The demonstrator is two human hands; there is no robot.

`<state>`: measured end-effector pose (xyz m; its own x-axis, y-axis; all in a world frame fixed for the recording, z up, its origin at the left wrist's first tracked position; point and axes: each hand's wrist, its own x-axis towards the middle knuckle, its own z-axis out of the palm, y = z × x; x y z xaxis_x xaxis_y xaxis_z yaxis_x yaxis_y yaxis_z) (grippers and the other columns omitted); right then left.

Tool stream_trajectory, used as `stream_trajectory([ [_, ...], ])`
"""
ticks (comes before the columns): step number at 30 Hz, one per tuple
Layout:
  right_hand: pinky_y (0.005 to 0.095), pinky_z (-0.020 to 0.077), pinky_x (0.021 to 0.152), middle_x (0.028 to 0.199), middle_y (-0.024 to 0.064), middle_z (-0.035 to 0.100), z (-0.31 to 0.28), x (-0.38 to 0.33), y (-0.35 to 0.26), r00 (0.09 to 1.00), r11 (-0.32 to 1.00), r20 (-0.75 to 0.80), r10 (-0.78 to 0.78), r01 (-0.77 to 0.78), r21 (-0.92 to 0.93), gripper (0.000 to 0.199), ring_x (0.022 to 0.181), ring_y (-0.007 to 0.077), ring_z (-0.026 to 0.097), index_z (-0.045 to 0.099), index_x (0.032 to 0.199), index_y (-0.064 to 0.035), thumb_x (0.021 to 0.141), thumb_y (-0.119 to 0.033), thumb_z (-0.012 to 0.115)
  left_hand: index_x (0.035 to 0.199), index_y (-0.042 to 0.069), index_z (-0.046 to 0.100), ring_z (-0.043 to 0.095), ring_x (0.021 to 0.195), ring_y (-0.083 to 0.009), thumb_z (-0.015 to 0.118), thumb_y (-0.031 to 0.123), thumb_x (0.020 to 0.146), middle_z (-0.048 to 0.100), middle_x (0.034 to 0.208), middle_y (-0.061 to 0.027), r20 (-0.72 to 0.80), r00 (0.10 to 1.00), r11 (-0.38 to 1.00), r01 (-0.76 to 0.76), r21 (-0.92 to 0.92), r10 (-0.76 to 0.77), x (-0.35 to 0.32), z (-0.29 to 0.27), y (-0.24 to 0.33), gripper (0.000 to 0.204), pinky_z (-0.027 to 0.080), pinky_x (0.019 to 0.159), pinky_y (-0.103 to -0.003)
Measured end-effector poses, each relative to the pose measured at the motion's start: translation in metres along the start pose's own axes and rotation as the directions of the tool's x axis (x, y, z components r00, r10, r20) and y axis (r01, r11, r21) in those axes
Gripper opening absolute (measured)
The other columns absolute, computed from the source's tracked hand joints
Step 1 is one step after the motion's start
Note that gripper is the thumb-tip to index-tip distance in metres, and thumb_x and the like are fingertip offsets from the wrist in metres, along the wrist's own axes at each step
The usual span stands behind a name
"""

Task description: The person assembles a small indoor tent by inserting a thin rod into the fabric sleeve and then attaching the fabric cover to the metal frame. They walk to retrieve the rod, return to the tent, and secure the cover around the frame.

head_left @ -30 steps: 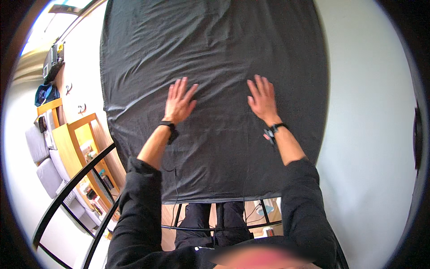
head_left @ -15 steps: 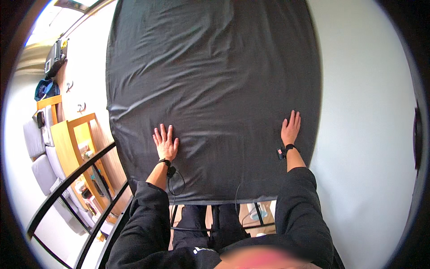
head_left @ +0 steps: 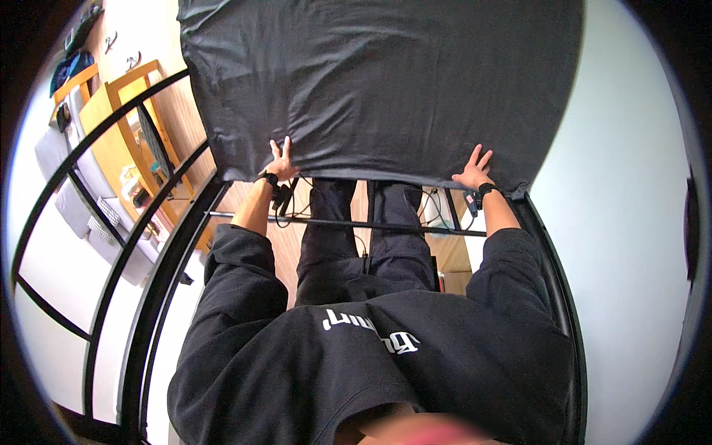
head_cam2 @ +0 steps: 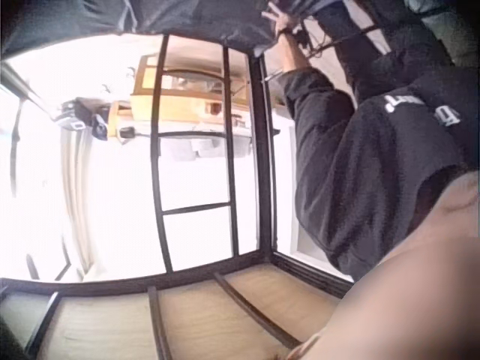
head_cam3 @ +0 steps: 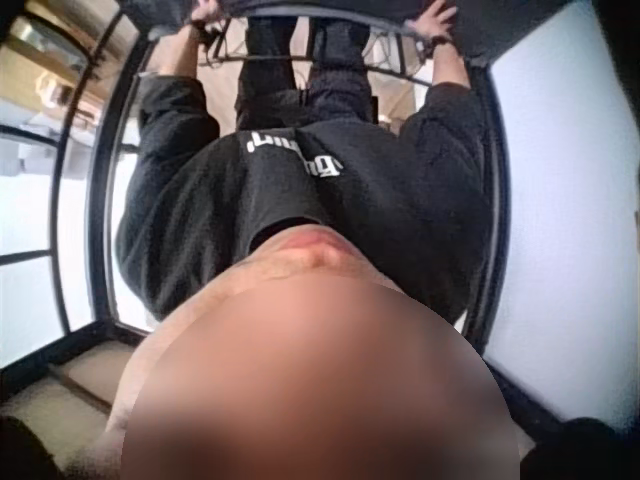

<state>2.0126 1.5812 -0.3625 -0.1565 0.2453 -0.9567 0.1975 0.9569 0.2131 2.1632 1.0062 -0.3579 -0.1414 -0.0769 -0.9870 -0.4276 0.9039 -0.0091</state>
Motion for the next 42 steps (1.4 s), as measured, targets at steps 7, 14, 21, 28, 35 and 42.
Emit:
stream_trajectory([
  [7, 0.0444, 0.0493, 0.106, 0.142, 0.0235, 0.062, 0.011, -0.008, 0.008, 0.886, 0.883, 0.090, -0.455, 0.436, 0.175, 0.060, 0.129, 0.0360, 0.062, 0.056, 0.143, -0.0009, 0.098, -0.040, 0.063, 0.150, 0.008, 0.052, 0.056, 0.137, -0.0363, 0.057, 0.039, 0.105, 0.055, 0.151, -0.0159, 0.084, 0.934, 0.933, -0.353, 0.071, 0.347, 0.018, 0.019, -0.030, 0.054, 0.046, 0.114, -0.046],
  [14, 0.0398, 0.0508, 0.099, 0.125, 0.0121, 0.072, 0.014, -0.010, -0.038, 0.780, 0.775, 0.358, -0.513, 0.600, -0.198, 0.042, 0.112, 0.0238, 0.066, 0.067, 0.130, -0.0051, 0.104, -0.037, 0.058, 0.154, 0.014, 0.049, 0.056, 0.137, -0.0308, 0.045, 0.023, 0.108, 0.049, 0.159, -0.0086, 0.300, 0.898, 0.765, -0.434, 0.477, 0.322, 0.024, 0.030, -0.035, 0.047, 0.047, 0.115, -0.039],
  [21, 0.0331, 0.0495, 0.106, 0.129, 0.0046, 0.071, -0.012, -0.082, 0.002, 0.428, 0.402, -0.545, -0.721, 0.899, 0.175, 0.036, 0.119, 0.0150, 0.065, 0.064, 0.139, -0.0073, 0.109, -0.025, 0.057, 0.145, 0.007, 0.056, 0.064, 0.124, -0.0222, 0.055, 0.031, 0.111, 0.068, 0.134, -0.0129, -0.695, 0.485, 0.684, -0.729, 0.013, 0.531, -0.100, 0.009, -0.055, 0.042, 0.052, 0.104, -0.034],
  [28, 0.0273, 0.0523, 0.096, 0.104, 0.0018, 0.077, 0.110, -0.201, 0.095, 0.174, 0.220, -0.839, -0.515, 0.973, 0.066, 0.030, 0.102, 0.0115, 0.070, 0.073, 0.125, -0.0086, 0.109, -0.028, 0.057, 0.131, 0.008, 0.068, 0.072, 0.104, -0.0169, 0.064, 0.015, 0.105, 0.075, 0.120, -0.0113, -0.947, 0.252, 0.728, -0.685, -0.031, 0.198, -0.238, 0.150, -0.058, 0.027, 0.058, 0.086, -0.031],
  [35, 0.0198, 0.0369, 0.059, 0.072, -0.0092, 0.057, 0.340, -0.241, 0.197, 0.367, 0.321, -0.841, -0.397, 0.914, 0.248, 0.027, 0.064, -0.0004, 0.045, 0.075, 0.093, -0.0034, 0.106, -0.026, 0.065, 0.099, 0.003, 0.069, 0.066, 0.073, -0.0163, 0.072, 0.006, 0.096, 0.069, 0.086, -0.0077, -0.962, 0.121, 0.817, -0.560, 0.136, 0.244, -0.277, 0.379, -0.076, 0.005, 0.055, 0.068, -0.030],
  [42, 0.0216, 0.0408, 0.061, 0.073, -0.0053, 0.058, 0.498, -0.282, 0.276, 0.376, 0.329, -0.845, -0.380, 0.909, 0.256, 0.031, 0.066, 0.0030, 0.048, 0.066, 0.083, -0.0012, 0.104, -0.024, 0.068, 0.080, 0.001, 0.050, 0.052, 0.060, -0.0229, 0.073, 0.003, 0.090, 0.053, 0.070, -0.0137, -0.979, 0.186, 0.853, -0.522, -0.023, 0.087, -0.325, 0.550, -0.142, 0.026, 0.045, 0.058, -0.036],
])
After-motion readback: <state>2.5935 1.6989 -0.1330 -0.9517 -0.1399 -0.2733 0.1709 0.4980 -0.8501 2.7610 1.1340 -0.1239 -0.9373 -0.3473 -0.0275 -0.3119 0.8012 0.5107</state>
